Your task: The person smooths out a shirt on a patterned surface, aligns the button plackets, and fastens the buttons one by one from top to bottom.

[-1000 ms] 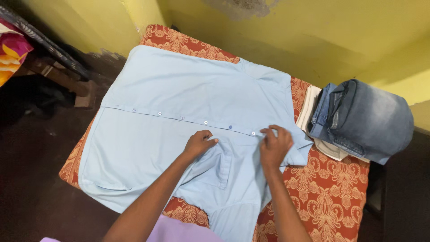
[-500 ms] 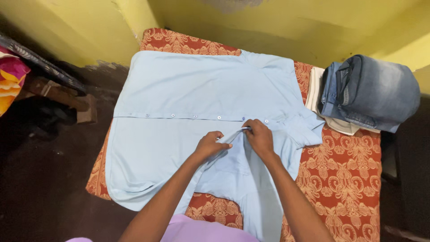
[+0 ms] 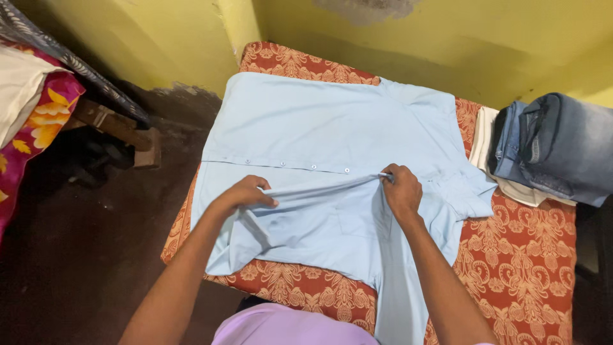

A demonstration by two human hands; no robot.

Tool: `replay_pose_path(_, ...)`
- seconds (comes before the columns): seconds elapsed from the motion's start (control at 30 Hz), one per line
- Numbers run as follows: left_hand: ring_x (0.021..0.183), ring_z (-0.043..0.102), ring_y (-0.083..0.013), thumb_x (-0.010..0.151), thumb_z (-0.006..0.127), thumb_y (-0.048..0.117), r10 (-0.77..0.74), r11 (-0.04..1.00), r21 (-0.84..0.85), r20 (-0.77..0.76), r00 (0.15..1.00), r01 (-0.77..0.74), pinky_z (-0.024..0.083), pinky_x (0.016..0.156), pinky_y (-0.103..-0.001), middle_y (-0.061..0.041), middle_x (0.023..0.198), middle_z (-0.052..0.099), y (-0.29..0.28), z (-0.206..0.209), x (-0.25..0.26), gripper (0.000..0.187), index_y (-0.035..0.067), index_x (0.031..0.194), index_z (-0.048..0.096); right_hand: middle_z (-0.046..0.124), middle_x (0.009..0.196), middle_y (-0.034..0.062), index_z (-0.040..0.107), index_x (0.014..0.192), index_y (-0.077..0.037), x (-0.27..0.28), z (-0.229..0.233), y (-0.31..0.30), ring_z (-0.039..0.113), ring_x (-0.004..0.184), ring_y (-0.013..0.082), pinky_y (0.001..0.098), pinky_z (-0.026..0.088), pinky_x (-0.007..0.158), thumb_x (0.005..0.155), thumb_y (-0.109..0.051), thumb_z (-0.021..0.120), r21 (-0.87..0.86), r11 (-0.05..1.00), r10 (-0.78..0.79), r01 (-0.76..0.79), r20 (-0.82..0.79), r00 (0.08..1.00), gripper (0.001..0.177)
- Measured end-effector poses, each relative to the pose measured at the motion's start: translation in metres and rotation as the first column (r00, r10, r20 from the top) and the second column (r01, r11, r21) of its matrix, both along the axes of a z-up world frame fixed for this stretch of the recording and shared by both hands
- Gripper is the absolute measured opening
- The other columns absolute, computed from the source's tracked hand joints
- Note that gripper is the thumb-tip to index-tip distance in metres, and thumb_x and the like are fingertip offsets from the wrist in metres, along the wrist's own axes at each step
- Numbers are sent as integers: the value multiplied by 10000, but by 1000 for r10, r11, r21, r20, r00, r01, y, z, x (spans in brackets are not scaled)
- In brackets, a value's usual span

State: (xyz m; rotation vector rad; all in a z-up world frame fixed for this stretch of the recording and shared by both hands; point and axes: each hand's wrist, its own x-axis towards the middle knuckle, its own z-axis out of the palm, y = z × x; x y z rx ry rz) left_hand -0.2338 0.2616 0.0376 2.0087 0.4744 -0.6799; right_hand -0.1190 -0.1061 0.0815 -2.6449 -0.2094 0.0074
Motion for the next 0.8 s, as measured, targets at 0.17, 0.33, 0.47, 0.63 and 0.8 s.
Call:
replay_pose_path(0.17,697,546,-157,595,906,143,81,997,7,-98,992,-81,372,591,-326,-38,742,620,79,9,-3,315,108,830,699,737,1011,127,766,983,-103,5,-5,7,688,929,345,452,525,805,842,-135,745,-7,999,-31,31,-13,999,146)
replay_pose_path(0.33,638,569,-155,560,875,12,85,993,87,-104,991,-76,430,557,-324,-20,681,644,151,-16,7,296,63,777,681,772,976,95,768,954,-119,15,-11,9,714,915,318,438,537,778,777,-134,789,-16,995,-103,103,-23,994,179)
replay_pose_path(0.47,718,614,-209,571,859,6,196,980,-31,-29,980,-197,445,637,-326,-72,763,683,180,-19,17,282,55,811,718,770,967,79,760,948,-114,20,-14,19,713,901,304,427,535,764,739,-113,799,22,993,-120,120,-16,993,213)
replay_pose_path(0.63,859,706,-230,586,855,0,400,875,227,162,902,-429,525,746,-353,-95,887,751,175,-5,20,344,62,903,737,758,990,74,752,980,-123,26,-29,34,711,913,289,423,535,803,791,-134,804,57,983,-172,173,-25,985,197)
replay_pose_path(0.8,951,676,-269,652,920,158,452,632,232,665,594,-740,512,807,-405,-89,1041,705,147,-22,-5,535,78,1099,636,610,1178,141,675,1160,-112,-3,-26,63,665,909,318,450,513,783,826,-29,733,53,997,-64,57,153,986,349)
